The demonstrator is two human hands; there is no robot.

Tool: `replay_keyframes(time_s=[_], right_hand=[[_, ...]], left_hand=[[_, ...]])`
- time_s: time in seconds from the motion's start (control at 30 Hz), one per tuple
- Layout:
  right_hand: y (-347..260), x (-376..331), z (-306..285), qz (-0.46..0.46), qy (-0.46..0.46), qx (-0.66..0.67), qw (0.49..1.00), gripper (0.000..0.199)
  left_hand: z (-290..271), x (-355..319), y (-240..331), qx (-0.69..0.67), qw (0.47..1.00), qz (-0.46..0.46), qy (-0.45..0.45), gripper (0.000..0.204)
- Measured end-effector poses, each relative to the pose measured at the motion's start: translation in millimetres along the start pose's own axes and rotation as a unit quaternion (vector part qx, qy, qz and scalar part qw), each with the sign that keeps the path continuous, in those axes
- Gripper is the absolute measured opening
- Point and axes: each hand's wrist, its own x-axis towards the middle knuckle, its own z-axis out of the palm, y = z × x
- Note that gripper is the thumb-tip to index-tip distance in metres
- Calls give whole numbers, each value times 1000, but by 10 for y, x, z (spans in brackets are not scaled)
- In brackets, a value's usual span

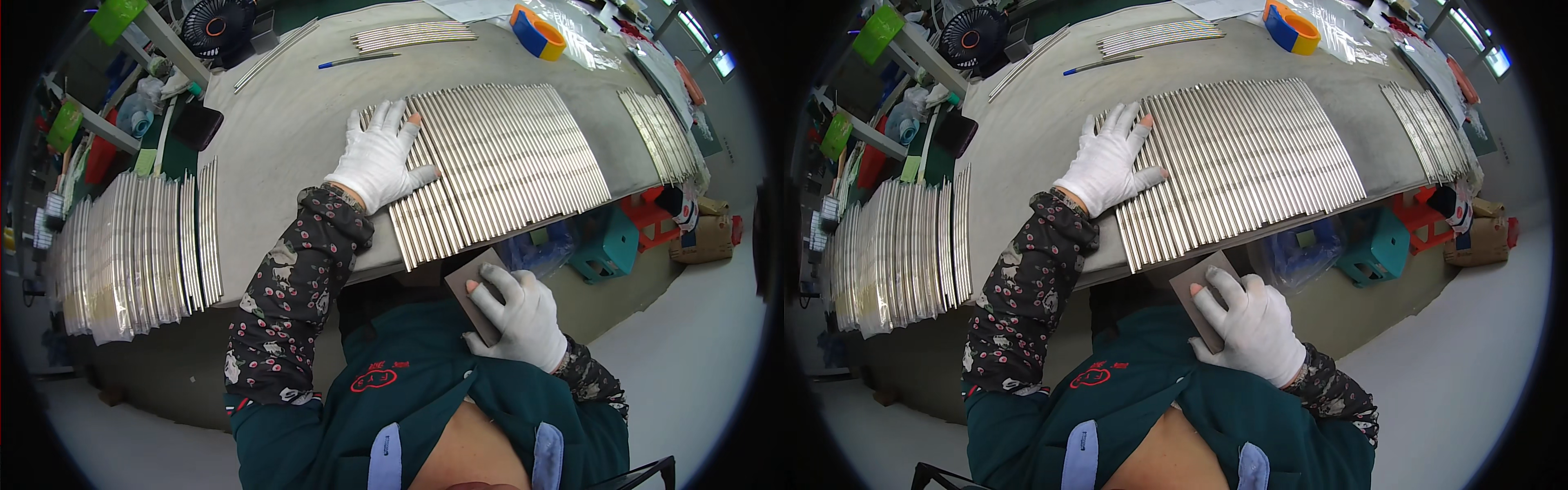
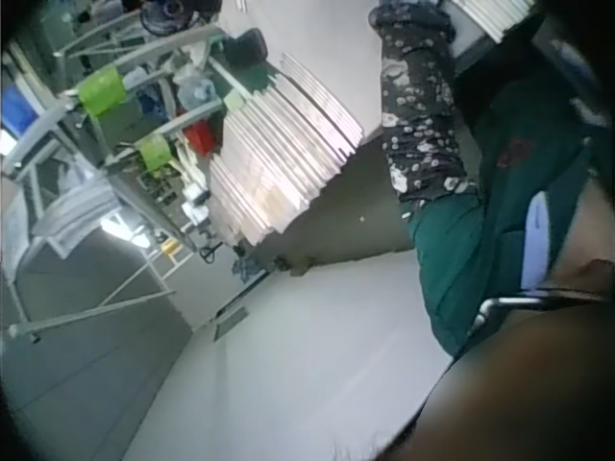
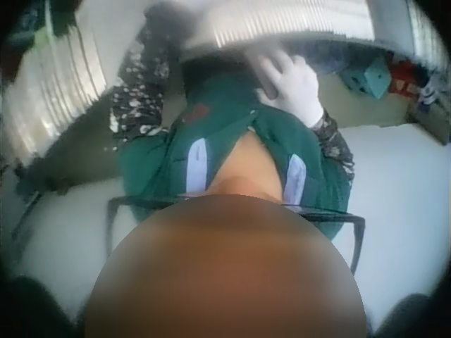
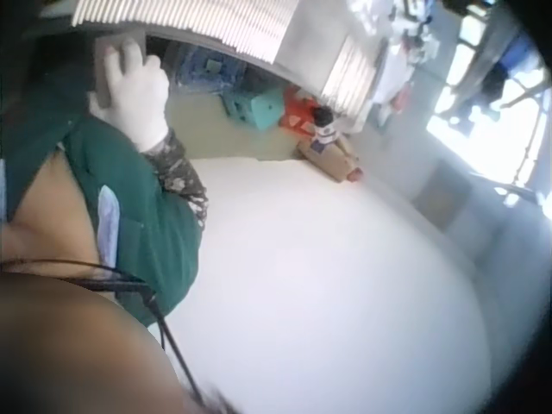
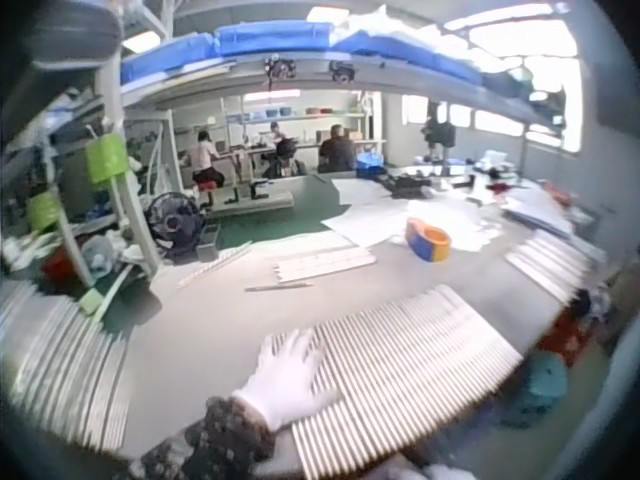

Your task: Sanding and smoothing a set of aligned thin rods on a workbench using a sanding block.

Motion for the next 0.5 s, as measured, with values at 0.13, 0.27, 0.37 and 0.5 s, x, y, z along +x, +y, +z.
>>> replay_keyframes(time_s=[0.13, 0.27, 0.37, 0.5], right_hand=[[-5, 5, -13, 3, -5, 6, 1000, 66], [-1, 9, -7, -10, 20, -2, 1000, 67], [-2, 32, -31, -8, 34, -2, 999, 68], [2, 108, -60, 13, 69, 1, 998, 67]], left_hand=[[5, 0, -3, -1, 1000, 4, 5, 88], [5, 5, 4, 4, 1000, 2, 2, 88], [26, 9, 1, 5, 1000, 4, 7, 89], [14, 0, 3, 8, 1000, 8, 7, 89]])
